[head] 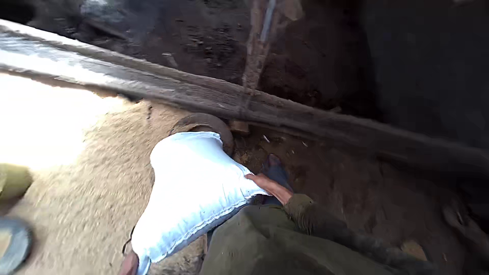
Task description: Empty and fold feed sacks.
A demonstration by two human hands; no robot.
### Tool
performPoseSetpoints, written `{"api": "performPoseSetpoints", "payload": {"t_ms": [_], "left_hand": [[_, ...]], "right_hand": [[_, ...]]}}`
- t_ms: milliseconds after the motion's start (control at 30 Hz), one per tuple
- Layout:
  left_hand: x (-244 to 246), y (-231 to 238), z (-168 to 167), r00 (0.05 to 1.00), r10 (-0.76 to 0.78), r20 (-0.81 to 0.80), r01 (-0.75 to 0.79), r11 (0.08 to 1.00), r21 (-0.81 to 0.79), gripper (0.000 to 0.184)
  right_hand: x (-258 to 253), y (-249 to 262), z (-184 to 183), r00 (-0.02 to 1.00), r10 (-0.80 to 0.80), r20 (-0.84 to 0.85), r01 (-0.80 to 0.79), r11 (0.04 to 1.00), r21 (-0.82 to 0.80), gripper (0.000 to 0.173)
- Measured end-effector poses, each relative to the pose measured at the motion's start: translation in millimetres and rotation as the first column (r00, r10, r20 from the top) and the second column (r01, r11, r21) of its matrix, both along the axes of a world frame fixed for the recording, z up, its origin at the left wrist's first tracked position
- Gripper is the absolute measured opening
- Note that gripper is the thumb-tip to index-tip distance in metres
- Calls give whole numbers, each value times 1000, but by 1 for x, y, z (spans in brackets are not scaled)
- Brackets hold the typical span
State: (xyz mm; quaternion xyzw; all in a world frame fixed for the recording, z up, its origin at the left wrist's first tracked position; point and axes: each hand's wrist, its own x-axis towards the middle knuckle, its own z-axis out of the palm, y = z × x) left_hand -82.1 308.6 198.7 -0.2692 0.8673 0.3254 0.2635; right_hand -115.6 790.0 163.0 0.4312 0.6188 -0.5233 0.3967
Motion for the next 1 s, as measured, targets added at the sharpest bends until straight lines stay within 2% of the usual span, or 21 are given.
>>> {"api": "performPoseSetpoints", "payload": {"t_ms": [33, 67, 100, 167, 200, 267, 400, 467, 567, 633, 733, 800, 900, 1000], "left_hand": [[11, 27, 5, 996, 6, -85, -10, 999, -45, 38], [1, 73, 30, 983, 137, 118, -127, 988, -86, 39], [-1, 108, 35, 965, 227, 133, -216, 972, -90, 40], [17, 180, 42, 970, 240, 46, -238, 971, -37, 48], [30, 223, 35, 951, 308, 2, -308, 950, -47, 49], [45, 310, 33, 883, 448, 142, -451, 892, -8, 48], [98, 452, -36, 749, 618, 240, -635, 773, -11, 52], [123, 518, -46, 698, 654, 290, -679, 734, -21, 57], [152, 598, -61, 678, 651, 340, -697, 717, 17, 56], [177, 638, -64, 678, 644, 356, -699, 714, 40, 56], [201, 665, -61, 710, 632, 310, -682, 727, 81, 56], [220, 677, -67, 758, 566, 326, -624, 774, 106, 53], [258, 704, -106, 827, 382, 411, -465, 877, 122, 49], [290, 725, -137, 832, 386, 399, -453, 887, 87, 49]], "right_hand": [[-9, 19, -4, 1000, 26, -10, -27, 999, -24, 69], [-20, 43, -6, 998, 45, -31, -47, 998, -46, 66], [-32, 69, -11, 996, 70, -64, -74, 995, -63, 62], [-61, 132, -20, 976, 169, -138, -178, 982, -57, 57], [-76, 168, -24, 955, 247, -163, -255, 966, -30, 56], [-92, 237, -32, 902, 393, -180, -393, 919, 36, 57], [-115, 362, -34, 799, 561, -216, -536, 828, 168, 55], [-121, 409, -29, 752, 619, -227, -580, 785, 219, 53], [-118, 465, -17, 710, 676, -196, -613, 731, 300, 54], [-100, 495, -5, 703, 686, -187, -613, 718, 331, 53], [-68, 524, 5, 713, 677, -180, -597, 722, 351, 54], [-41, 537, 1, 725, 671, -155, -591, 722, 360, 56], [17, 555, -26, 701, 712, -41, -650, 661, 375, 62], [67, 578, -66, 683, 730, -7, -676, 636, 372, 64]]}}
